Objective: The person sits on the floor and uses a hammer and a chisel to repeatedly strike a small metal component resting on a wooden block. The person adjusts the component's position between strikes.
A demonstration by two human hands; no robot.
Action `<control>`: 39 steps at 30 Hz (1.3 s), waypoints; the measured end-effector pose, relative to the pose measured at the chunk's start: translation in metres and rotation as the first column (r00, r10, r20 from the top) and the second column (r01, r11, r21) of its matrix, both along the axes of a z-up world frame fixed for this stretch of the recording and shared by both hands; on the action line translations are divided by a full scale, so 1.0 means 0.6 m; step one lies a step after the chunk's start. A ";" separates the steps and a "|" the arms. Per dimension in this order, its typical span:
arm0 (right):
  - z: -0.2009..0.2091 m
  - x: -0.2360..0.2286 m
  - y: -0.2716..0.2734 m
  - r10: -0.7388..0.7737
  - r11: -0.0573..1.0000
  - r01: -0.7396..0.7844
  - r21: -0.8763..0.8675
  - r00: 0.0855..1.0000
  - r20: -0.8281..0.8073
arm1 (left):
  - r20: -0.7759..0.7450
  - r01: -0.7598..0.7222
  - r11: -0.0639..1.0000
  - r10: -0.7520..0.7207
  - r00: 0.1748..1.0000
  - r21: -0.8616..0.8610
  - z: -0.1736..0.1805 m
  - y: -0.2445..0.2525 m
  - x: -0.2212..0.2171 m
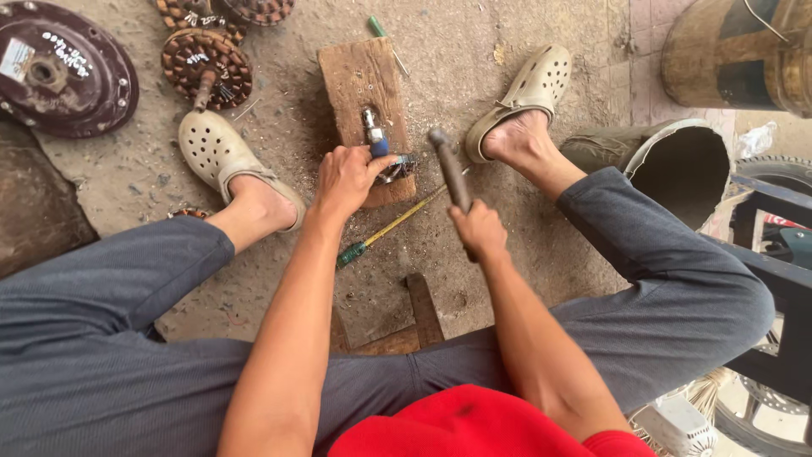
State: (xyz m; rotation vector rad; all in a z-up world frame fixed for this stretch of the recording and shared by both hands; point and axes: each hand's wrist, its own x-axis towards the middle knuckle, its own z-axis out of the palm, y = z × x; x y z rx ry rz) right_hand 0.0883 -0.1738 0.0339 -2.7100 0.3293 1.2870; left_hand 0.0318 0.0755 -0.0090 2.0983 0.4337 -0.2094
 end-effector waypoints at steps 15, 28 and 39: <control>-0.123 -0.004 -0.062 0.010 0.954 -0.081 0.290 0.970 0.241 | -0.041 -0.486 0.564 0.624 0.780 -0.668 -0.001 0.108 0.006; 0.199 0.032 0.073 0.540 0.620 -0.547 0.563 0.818 0.200 | -0.043 0.496 0.859 -0.495 0.868 0.126 0.121 -0.099 -0.036; 0.197 0.002 0.076 0.429 0.579 -0.711 0.400 0.682 0.592 | -0.140 -0.275 0.931 0.247 0.959 -0.242 0.105 0.027 -0.066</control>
